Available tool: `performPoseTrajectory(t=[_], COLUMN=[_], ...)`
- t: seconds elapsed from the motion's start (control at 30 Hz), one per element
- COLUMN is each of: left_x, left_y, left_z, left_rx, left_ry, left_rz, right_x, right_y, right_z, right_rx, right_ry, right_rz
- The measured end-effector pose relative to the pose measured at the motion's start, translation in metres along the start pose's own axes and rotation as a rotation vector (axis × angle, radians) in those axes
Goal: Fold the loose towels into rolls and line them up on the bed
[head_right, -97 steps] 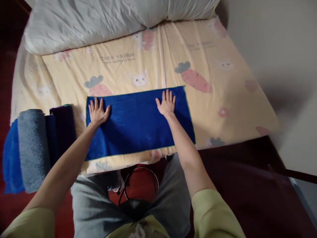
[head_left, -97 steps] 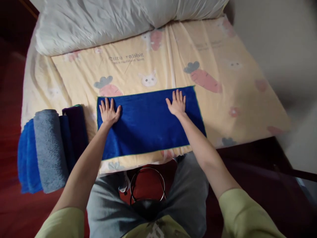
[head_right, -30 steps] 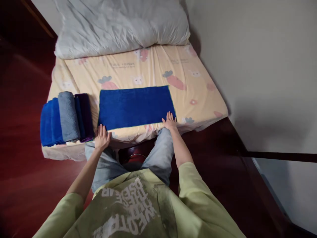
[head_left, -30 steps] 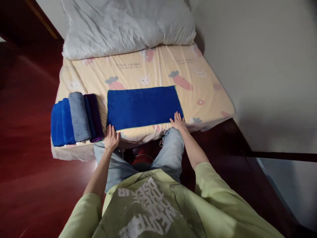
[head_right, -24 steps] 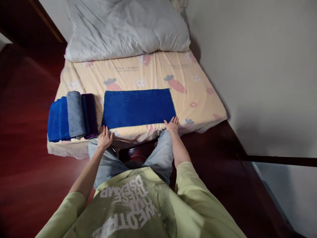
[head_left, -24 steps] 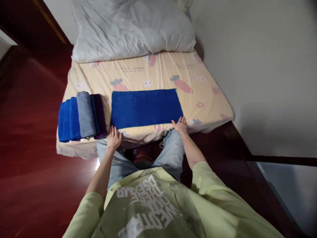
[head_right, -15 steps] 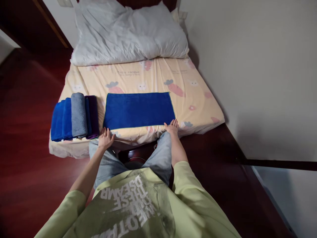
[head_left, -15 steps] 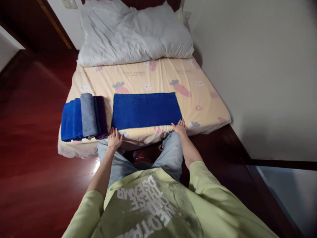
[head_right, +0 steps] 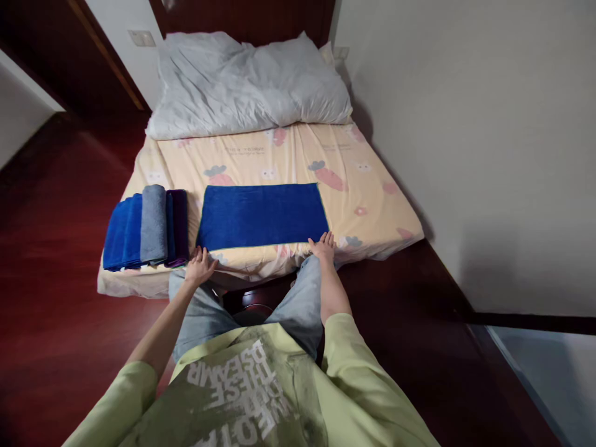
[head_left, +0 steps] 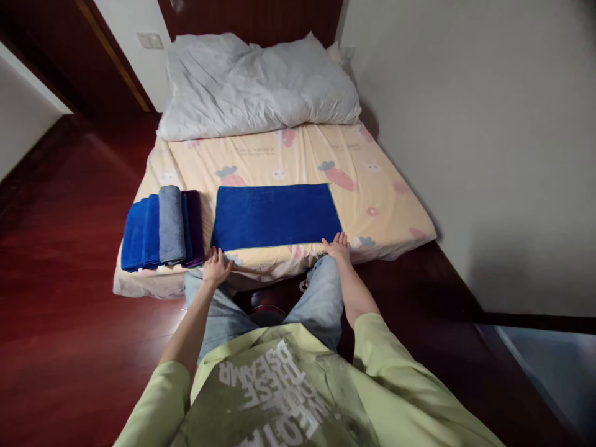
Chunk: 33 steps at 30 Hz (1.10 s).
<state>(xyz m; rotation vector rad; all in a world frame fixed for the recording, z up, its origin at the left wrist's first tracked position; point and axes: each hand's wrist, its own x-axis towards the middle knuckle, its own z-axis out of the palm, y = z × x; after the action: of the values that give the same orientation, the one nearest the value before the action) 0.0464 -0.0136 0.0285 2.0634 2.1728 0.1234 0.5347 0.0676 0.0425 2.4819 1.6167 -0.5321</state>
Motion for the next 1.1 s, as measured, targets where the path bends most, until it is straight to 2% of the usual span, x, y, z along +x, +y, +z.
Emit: performPoseTrajectory(t=[0.47,1.1], left_x=[-0.001,0.0], left_y=[0.0,-0.002], left_z=[-0.002,0.008], left_rx=[0.065,0.073], left_ry=[-0.029,0.004], left_rz=[0.004,0.015], right_x=[0.01,-0.006], right_y=[0.001,0.009], right_z=[0.005,0.001], right_rx=[0.037,0.004], right_ry=[0.009,0.047], right_rz=[0.002,-0.02])
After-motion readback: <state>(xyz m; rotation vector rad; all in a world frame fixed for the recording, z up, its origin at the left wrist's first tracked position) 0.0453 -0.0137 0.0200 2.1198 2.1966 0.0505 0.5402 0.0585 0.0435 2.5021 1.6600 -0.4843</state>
